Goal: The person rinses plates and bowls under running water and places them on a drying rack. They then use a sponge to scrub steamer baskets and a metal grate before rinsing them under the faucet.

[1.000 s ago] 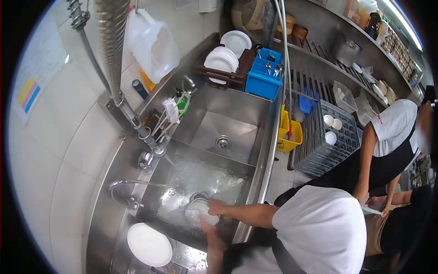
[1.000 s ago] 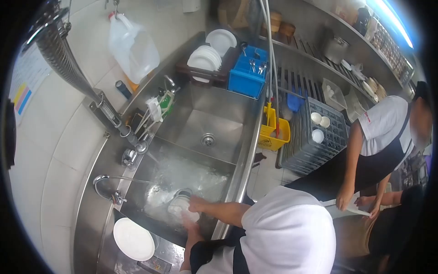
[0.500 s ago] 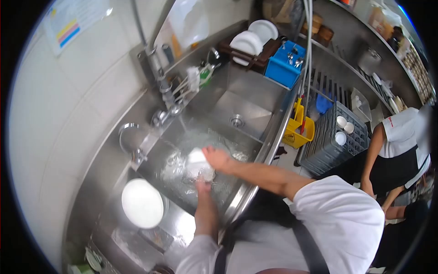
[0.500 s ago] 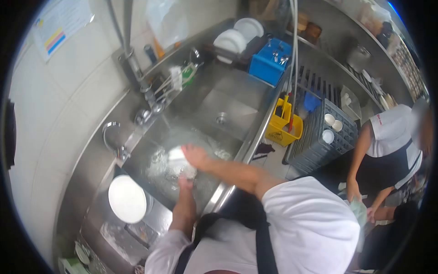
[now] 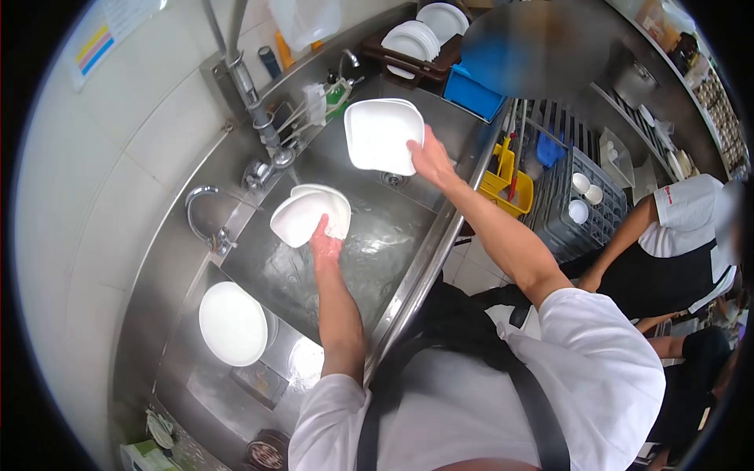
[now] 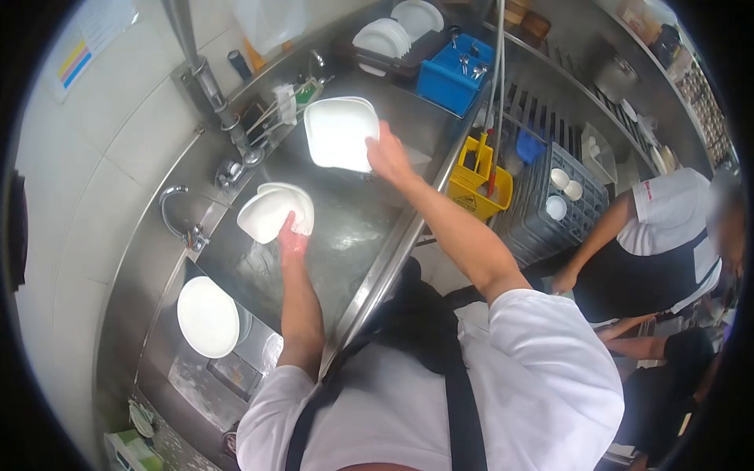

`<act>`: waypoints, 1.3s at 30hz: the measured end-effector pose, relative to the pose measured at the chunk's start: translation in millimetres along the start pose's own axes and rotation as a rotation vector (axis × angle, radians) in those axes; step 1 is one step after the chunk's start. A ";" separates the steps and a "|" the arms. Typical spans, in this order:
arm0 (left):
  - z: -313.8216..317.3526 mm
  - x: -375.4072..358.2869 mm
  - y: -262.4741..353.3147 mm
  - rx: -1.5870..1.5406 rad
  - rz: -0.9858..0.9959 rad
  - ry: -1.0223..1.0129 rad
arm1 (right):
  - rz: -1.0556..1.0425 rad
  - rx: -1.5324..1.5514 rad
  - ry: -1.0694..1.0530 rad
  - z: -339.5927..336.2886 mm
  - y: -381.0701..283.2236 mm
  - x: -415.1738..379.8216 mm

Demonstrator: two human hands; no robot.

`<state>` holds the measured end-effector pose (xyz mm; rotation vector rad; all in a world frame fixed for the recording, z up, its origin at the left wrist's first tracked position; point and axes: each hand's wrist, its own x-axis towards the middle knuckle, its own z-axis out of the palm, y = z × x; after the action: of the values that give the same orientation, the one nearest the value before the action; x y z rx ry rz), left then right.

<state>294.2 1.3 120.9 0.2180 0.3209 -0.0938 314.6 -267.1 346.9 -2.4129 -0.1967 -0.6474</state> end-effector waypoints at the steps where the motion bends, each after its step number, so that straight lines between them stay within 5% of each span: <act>1: 8.3 -2.4 1.0 0.119 0.076 0.025 | 0.299 0.354 -0.187 1.5 11.5 2.7; 2: 16.2 -4.9 1.9 0.237 0.152 0.049 | 0.593 0.711 -0.376 3.3 24.3 6.1; 4: 27.8 -5.7 1.0 0.412 0.268 0.054 | 0.760 1.055 -0.345 6.6 39.0 -1.4; 8: 31.9 -33.5 14.1 0.678 0.295 0.084 | 0.807 1.433 -0.405 0.2 74.9 -11.7; 12: 137.2 -0.2 -48.2 0.762 0.224 0.215 | 0.701 1.684 -0.364 -46.0 183.4 62.0; 17: 212.9 1.6 -99.8 0.786 0.189 0.318 | 0.776 1.525 -0.451 -140.2 255.4 110.0; 21: 242.1 2.0 -105.5 0.903 0.103 0.351 | 0.972 1.416 -0.254 -256.1 319.5 145.8; 22: 256.3 16.8 -117.6 0.964 0.097 0.375 | 1.027 1.328 -0.056 -284.1 350.5 176.7; 24: 267.9 30.0 -129.7 1.064 0.150 0.410 | 1.017 1.040 -0.054 -349.9 396.3 230.1; 27: 279.2 40.5 -140.1 1.366 0.236 0.445 | 0.716 0.707 0.209 -399.8 446.8 317.2; 33: 289.0 61.4 -174.5 1.581 0.288 0.499 | 0.697 0.229 0.508 -407.6 560.3 520.6; 37: 314.3 47.0 -185.8 1.645 0.278 0.431 | 0.708 -0.335 0.380 -369.8 568.3 586.3; 39: 320.3 37.0 -188.1 1.668 0.289 0.461 | 0.667 -0.371 0.375 -347.6 578.8 610.8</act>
<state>402.3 -256.4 368.5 1.9539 0.6040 -0.0012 872.9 -948.2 577.8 -2.4117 0.9140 -0.8393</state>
